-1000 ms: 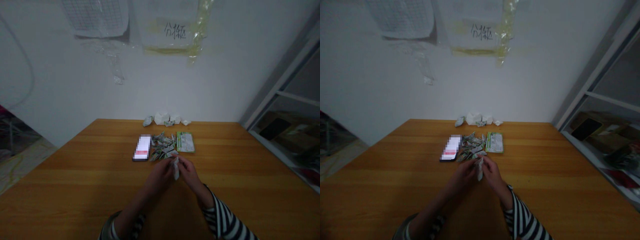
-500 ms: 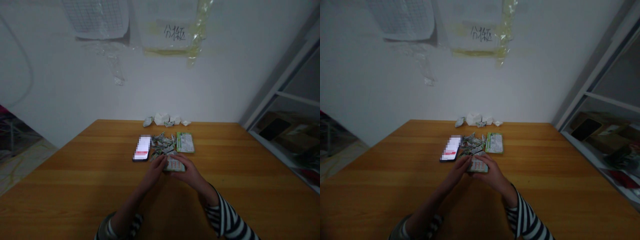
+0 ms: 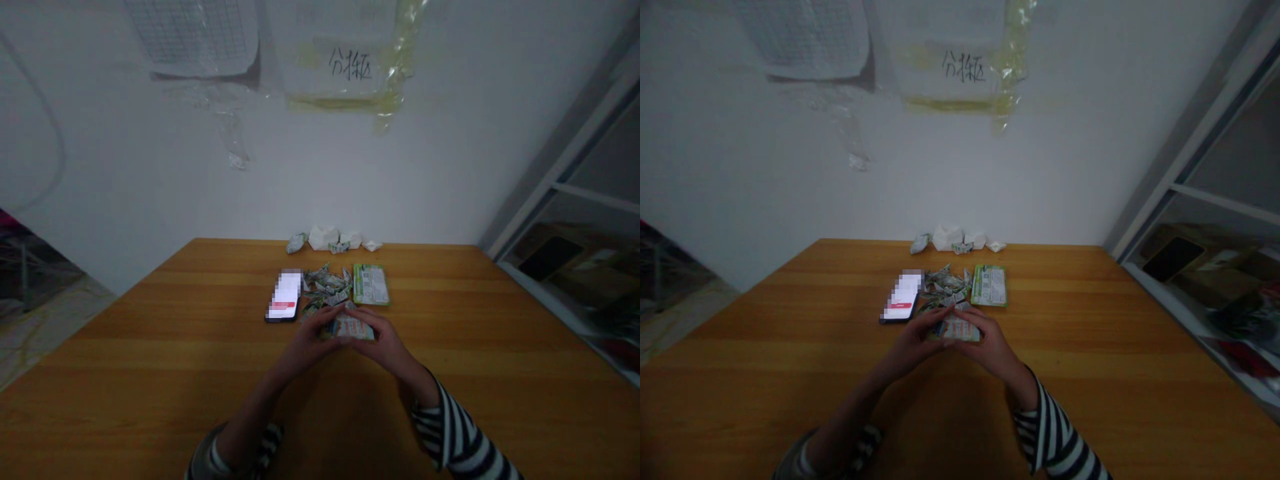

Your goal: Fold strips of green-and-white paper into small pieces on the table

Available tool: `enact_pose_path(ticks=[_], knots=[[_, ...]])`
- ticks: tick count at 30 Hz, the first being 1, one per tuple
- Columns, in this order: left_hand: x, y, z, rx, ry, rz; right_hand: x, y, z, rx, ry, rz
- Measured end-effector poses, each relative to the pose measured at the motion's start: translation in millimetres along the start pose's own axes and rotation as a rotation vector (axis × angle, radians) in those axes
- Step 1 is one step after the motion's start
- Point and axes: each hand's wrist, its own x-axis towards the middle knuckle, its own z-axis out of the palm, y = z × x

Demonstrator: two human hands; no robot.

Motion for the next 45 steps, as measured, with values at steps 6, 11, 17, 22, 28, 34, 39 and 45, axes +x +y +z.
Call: enact_pose_path(ticks=[6, 11, 17, 22, 28, 34, 39, 45], knots=[[-1, 1, -2.8, 0.057, 0.011, -0.007, -1, -1, -1, 0.117, -0.003, 0.087], [1, 10, -4.4, 0.106, -0.042, 0.025, -1, 2, -1, 0.179, -0.029, 0.101], [1, 14, -4.7, 0.164, -0.057, 0.052, -2, 7, -1, 0.143, -0.042, 0.102], [0, 13, -5.1, 0.169, -0.043, 0.057, -2, 6, -1, 0.166, -0.055, 0.085], [1, 14, -4.8, 0.174, -0.036, 0.049, -1, 0, 1, 0.154, -0.025, 0.077], [-1, 7, -1.1, 0.228, 0.002, 0.069, -1, 1, 4, 0.176, 0.024, 0.096], [-1, 7, 2.4, 0.222, 0.036, 0.138, 0, -3, 3, 0.258, 0.057, 0.137], [0, 5, 3.2, 0.223, 0.075, 0.104, 0, -3, 4, 0.185, 0.085, 0.113]])
